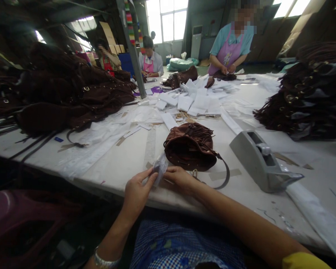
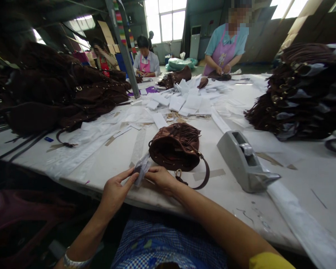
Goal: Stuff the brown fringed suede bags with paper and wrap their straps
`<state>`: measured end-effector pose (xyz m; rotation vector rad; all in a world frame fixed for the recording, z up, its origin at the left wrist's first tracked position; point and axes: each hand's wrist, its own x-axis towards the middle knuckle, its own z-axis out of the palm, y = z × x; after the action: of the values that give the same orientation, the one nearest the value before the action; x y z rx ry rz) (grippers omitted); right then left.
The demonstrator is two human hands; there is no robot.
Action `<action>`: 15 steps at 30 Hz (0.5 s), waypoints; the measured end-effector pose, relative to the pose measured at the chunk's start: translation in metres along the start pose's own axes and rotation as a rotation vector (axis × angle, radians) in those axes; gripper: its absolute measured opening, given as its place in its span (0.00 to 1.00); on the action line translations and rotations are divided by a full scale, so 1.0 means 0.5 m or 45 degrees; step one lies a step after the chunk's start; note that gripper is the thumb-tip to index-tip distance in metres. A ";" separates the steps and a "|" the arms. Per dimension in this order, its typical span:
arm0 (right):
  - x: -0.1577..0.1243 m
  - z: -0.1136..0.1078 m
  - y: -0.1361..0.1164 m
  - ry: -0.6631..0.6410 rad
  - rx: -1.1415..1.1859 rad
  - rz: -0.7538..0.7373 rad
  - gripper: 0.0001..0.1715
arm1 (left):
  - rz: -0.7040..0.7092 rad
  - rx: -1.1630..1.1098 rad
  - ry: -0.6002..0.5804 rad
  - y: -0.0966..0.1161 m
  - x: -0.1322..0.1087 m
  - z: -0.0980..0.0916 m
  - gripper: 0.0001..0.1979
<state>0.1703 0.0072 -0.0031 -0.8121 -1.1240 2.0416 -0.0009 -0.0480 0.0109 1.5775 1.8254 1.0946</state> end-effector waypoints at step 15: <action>0.006 0.025 -0.008 -0.028 0.144 0.127 0.19 | 0.006 -0.198 0.056 -0.027 0.009 -0.002 0.19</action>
<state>0.1596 0.0053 0.0051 -0.8053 -0.9879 2.1799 -0.0102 -0.0442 0.0011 1.4792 1.7200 1.2511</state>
